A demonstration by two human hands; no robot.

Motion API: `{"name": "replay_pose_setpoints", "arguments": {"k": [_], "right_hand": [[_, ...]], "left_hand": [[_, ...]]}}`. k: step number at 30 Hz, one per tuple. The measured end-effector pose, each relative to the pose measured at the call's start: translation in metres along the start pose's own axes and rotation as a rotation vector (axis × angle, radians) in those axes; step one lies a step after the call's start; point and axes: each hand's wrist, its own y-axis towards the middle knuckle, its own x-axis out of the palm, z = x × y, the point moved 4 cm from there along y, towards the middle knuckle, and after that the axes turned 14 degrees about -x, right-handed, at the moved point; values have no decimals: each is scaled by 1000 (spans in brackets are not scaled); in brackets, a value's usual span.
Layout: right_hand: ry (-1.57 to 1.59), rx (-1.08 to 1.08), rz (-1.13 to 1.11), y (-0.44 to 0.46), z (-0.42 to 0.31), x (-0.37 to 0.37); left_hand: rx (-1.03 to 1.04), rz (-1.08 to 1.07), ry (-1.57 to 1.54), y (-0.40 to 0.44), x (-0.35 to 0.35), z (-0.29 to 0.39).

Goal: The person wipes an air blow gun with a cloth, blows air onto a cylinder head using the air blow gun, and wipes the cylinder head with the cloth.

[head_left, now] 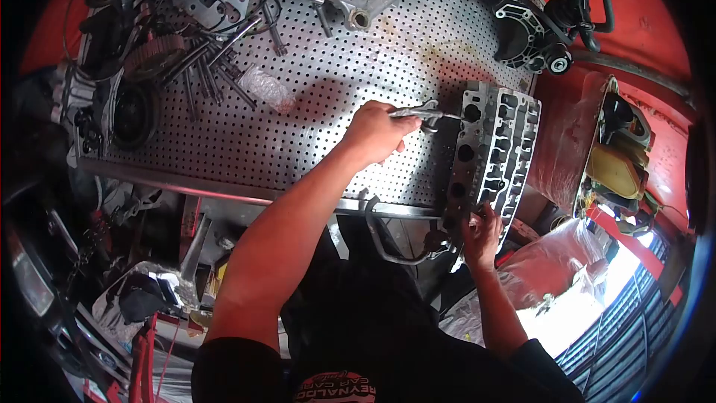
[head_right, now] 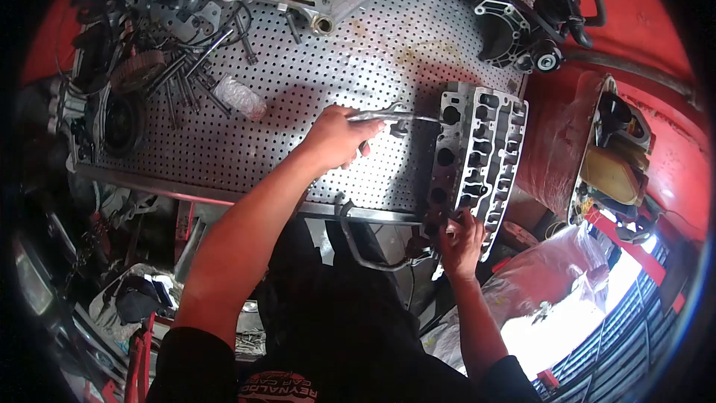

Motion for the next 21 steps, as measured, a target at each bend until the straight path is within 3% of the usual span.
{"name": "replay_pose_setpoints", "arguments": {"k": [3, 5, 6, 7, 9, 10, 12, 13, 14, 16, 17, 18, 19, 21], "right_hand": [[46, 6, -33, -26, -1, -10], [-230, 228, -29, -38, 0, -19], [-43, 439, 148, -43, 3, -24], [-45, 438, 149, -38, 5, -27], [266, 595, 250, -35, 1, -51], [364, 446, 295, -14, -11, -58], [398, 395, 316, 18, -31, -68], [433, 346, 328, 32, -41, -73], [251, 119, 296, 51, -57, -79], [387, -38, 171, 59, -53, -68], [537, -68, 146, 67, -59, -61], [844, -41, 155, 86, -87, -44], [1147, 6, 170, 104, -116, -27], [526, -417, -143, 102, -116, -10]], "left_hand": [[-11, -117, -141, -6, -18, -14], [99, -101, -319, -6, -51, -43], [35, -68, -314, -27, -73, -36], [37, -69, -316, -20, -75, -36], [232, 105, -548, -8, -86, -45], [312, 194, -570, 5, -84, -39], [556, 909, 97, 4, -81, -27], [612, 1058, 287, -21, -72, -15], [654, 1231, 469, -47, -63, -4], [738, 1127, 405, -91, -35, -10], [725, 865, 177, -93, -7, -33], [580, 519, -94, -88, 28, -57], [283, 40, -410, -93, 49, -53], [316, -140, -660, -74, 80, -65]]}}
